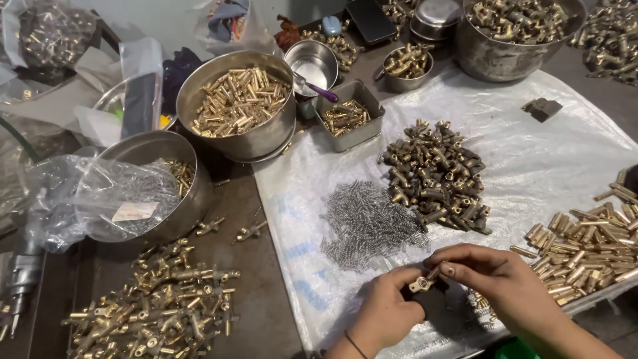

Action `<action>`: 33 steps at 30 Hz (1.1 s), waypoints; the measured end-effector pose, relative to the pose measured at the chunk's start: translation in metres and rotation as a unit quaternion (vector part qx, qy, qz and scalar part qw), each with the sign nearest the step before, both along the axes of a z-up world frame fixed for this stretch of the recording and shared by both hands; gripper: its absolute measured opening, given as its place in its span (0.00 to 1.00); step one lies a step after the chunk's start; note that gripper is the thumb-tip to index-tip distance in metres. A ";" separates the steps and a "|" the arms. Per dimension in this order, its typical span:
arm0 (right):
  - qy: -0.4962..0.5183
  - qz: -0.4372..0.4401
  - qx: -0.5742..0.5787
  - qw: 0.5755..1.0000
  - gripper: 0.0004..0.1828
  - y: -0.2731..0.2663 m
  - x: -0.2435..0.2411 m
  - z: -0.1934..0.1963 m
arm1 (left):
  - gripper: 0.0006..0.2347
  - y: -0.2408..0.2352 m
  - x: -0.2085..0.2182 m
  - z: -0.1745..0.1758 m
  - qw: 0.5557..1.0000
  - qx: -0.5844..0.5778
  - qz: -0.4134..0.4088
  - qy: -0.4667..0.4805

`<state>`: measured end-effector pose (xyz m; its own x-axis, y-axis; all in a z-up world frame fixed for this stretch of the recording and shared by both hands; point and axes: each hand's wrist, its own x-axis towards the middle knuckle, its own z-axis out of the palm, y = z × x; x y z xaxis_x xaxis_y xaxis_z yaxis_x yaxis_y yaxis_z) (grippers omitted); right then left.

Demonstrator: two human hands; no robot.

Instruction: Assembling small brass valve or pipe fittings by manually inserting metal pins into them at a workbench.

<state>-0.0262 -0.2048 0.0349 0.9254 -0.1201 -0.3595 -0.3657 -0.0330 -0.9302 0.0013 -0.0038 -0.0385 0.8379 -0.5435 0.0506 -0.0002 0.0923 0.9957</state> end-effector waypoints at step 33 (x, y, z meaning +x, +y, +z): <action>-0.268 0.398 -0.114 0.870 0.11 -0.288 -0.197 -0.187 | 0.19 0.012 0.020 0.014 0.953 -0.087 0.079 0.278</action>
